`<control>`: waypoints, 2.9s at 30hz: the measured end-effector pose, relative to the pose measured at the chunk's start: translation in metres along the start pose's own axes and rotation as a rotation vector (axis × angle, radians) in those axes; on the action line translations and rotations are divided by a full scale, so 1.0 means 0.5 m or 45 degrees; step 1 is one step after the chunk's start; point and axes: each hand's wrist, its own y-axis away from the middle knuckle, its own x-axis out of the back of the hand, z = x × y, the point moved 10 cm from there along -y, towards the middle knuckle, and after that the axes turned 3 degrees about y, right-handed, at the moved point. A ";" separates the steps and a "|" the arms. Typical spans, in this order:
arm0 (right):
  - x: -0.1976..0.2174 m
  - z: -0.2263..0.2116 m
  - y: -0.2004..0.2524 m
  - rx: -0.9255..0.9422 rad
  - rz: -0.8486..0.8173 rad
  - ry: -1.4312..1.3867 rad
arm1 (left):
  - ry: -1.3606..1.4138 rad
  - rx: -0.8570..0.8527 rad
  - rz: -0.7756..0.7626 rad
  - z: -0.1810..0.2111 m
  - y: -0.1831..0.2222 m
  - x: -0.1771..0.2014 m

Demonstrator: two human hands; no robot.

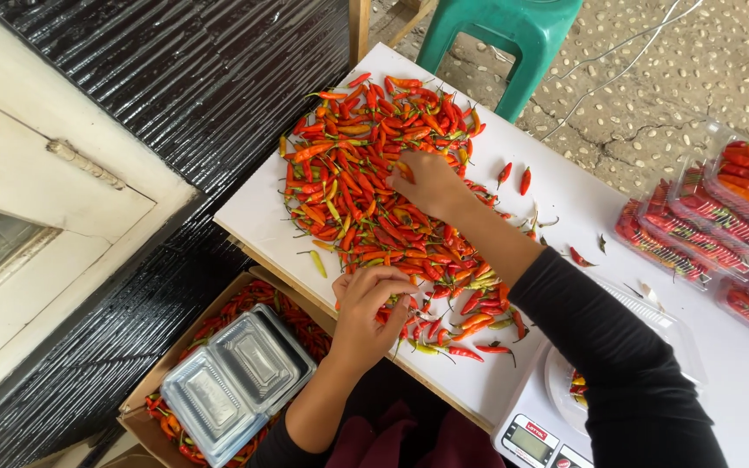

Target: The person picks up chili peppers from a pile on a table by hand, places them into a plastic container on a digital scale, and closes the container lid after weighing it.

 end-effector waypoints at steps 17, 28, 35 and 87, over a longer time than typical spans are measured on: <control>-0.024 -0.042 -0.067 0.046 -0.003 0.111 | 0.034 0.054 -0.012 -0.007 -0.011 0.009; -0.038 -0.018 -0.095 -0.017 -0.040 0.246 | 0.027 0.051 -0.027 -0.008 -0.012 0.015; 0.062 0.012 -0.049 -0.058 -0.047 0.043 | 0.060 0.048 -0.031 0.004 -0.018 0.015; 0.254 0.366 0.856 -0.689 0.460 -0.225 | 0.662 -0.180 -0.625 0.253 0.020 -0.401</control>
